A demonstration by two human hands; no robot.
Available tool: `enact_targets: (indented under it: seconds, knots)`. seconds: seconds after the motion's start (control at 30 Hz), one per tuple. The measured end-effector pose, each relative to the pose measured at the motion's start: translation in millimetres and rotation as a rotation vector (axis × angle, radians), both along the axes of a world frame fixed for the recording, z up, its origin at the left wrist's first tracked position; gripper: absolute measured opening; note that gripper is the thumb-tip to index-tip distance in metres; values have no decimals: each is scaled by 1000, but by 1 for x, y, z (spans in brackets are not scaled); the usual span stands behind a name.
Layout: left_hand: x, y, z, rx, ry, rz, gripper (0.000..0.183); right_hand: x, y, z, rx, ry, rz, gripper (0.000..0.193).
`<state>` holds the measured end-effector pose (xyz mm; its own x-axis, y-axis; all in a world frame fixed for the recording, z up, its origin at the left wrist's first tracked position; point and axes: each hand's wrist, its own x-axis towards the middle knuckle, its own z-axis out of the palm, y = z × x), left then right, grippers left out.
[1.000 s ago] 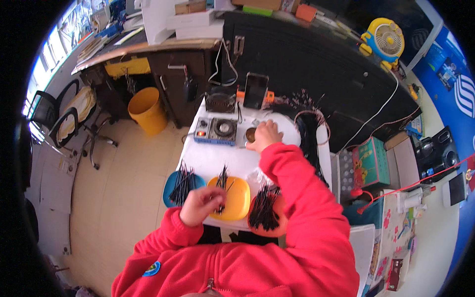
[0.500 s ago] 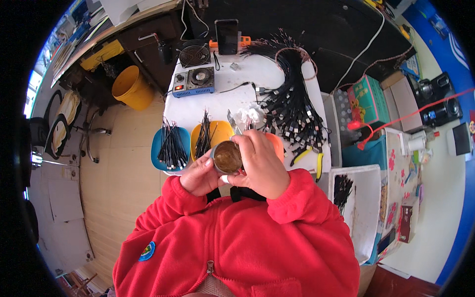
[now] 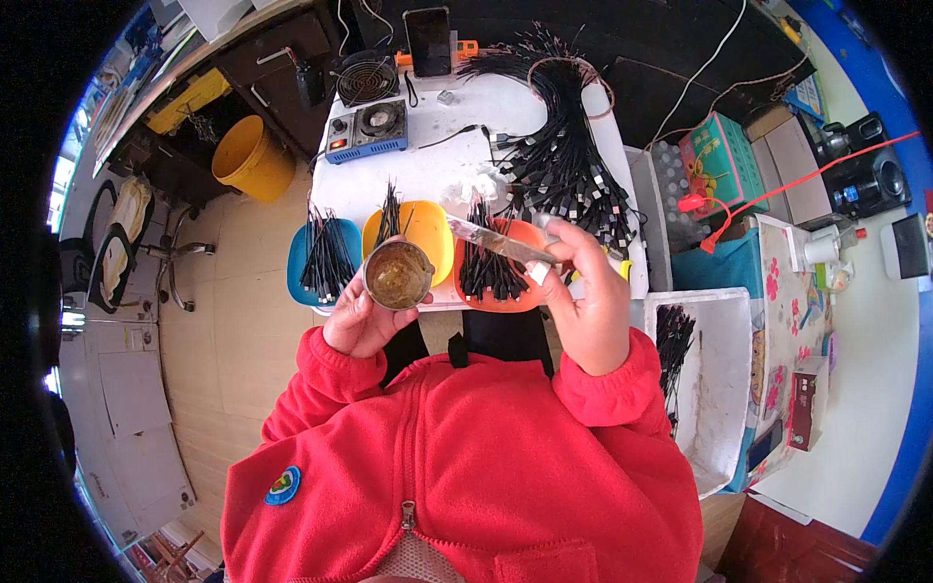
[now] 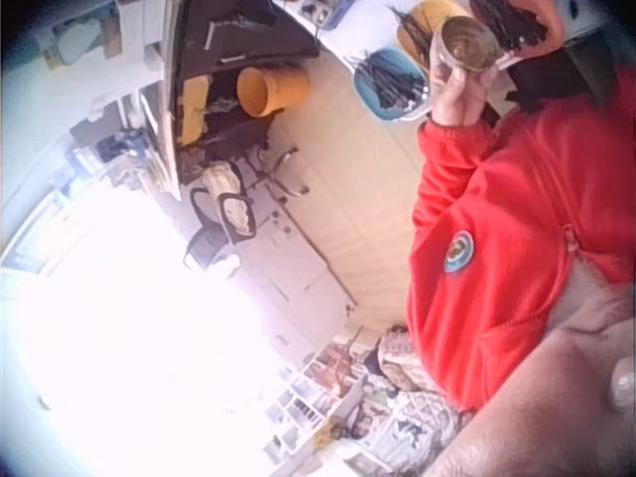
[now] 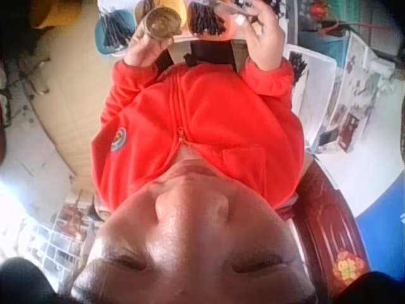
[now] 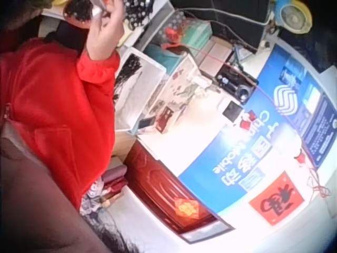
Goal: The person assembles small electronic components by hand, inserting parts into connectors and applying a paste from a small container using a tool. They handle multiple black cables and place finished units into trays on the table.
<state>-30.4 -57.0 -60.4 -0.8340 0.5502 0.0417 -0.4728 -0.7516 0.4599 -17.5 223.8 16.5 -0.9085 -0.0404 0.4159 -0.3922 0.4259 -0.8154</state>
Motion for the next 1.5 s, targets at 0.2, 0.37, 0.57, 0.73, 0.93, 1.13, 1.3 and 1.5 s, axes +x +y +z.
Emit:
enact_targets:
  seconds: [0.2,0.37,0.57,0.73,0.93,1.13,1.3,1.5]
  knots:
    - [2,5,6,-27,39,133,89,6,5,9,-504,-176,93,17]
    - [2,3,1,-54,87,135,90,2,-17,11,-706,-371,232,15]
    - [3,4,1,-88,126,196,90,-5,-38,14,-666,-484,272,13]
    - [2,2,2,-115,134,163,91,-11,-52,10,-624,-490,305,12]
    - [3,6,0,-134,171,206,94,-5,-54,13,-548,-333,191,12]
    - [4,1,6,-75,80,81,89,-21,-39,29,-65,145,408,14]
    - [6,1,7,-25,75,30,84,-32,-44,29,108,498,512,26]
    - [6,0,5,8,75,13,82,-37,-51,23,122,458,493,31]
